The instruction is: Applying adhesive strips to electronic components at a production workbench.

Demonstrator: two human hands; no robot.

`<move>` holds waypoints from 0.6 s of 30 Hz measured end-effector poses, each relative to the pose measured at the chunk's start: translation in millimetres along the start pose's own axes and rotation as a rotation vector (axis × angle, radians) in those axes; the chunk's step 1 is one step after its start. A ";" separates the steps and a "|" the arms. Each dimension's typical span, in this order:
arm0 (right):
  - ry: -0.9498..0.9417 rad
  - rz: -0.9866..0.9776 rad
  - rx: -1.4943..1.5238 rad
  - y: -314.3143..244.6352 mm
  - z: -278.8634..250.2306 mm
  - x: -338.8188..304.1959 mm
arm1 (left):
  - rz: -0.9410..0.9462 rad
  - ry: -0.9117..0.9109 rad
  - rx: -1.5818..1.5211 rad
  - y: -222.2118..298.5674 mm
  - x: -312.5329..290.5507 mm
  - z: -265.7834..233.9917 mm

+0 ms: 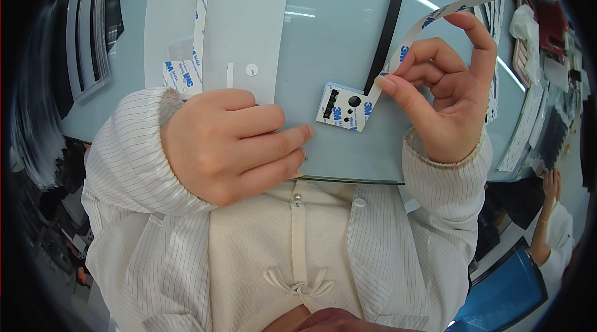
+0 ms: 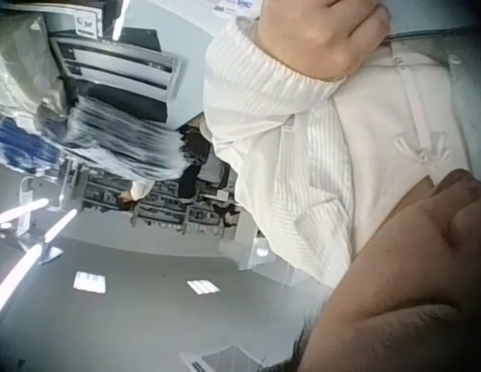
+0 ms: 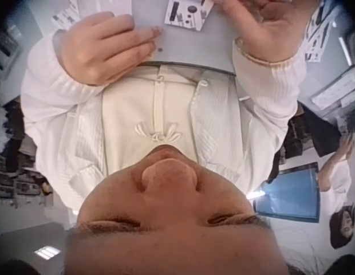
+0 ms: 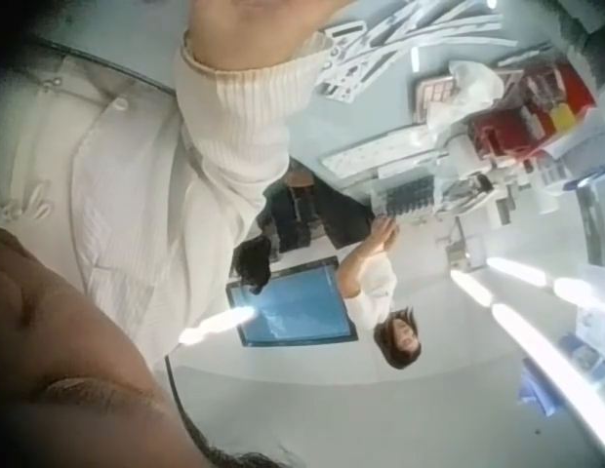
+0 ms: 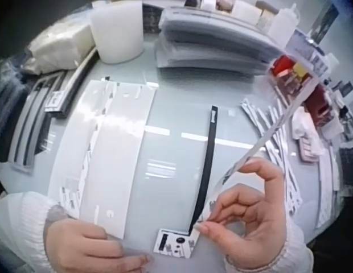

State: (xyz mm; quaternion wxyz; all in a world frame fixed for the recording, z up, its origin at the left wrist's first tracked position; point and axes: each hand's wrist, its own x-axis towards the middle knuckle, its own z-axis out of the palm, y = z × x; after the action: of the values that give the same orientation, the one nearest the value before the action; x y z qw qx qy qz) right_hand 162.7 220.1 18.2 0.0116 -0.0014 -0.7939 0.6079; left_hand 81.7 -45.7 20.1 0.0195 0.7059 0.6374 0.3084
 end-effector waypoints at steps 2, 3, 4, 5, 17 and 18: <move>0.004 0.017 0.014 -1.5 0.4 0.1 | -0.007 0.002 -0.007 0.2 0.0 0.0; 0.005 0.017 0.014 -0.9 0.1 -0.1 | -0.001 -0.003 -0.002 0.0 0.3 -0.7; 0.004 0.010 0.010 0.3 -0.3 -0.3 | 0.005 -0.009 0.002 -0.1 0.4 -1.1; 0.002 0.002 0.006 1.0 -0.5 -0.3 | 0.004 -0.009 0.002 0.3 0.2 -0.8; 0.004 -0.023 -0.020 0.9 1.5 0.1 | 0.001 0.010 0.011 1.1 -1.3 0.1; 0.003 -0.022 -0.020 0.1 1.9 0.3 | -0.004 0.015 0.007 1.5 -1.6 0.5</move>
State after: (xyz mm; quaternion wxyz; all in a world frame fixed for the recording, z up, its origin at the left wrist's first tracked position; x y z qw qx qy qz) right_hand 162.4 218.3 17.6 0.0198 0.0063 -0.7998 0.5999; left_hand 83.3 -47.2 19.7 0.0128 0.7024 0.6400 0.3114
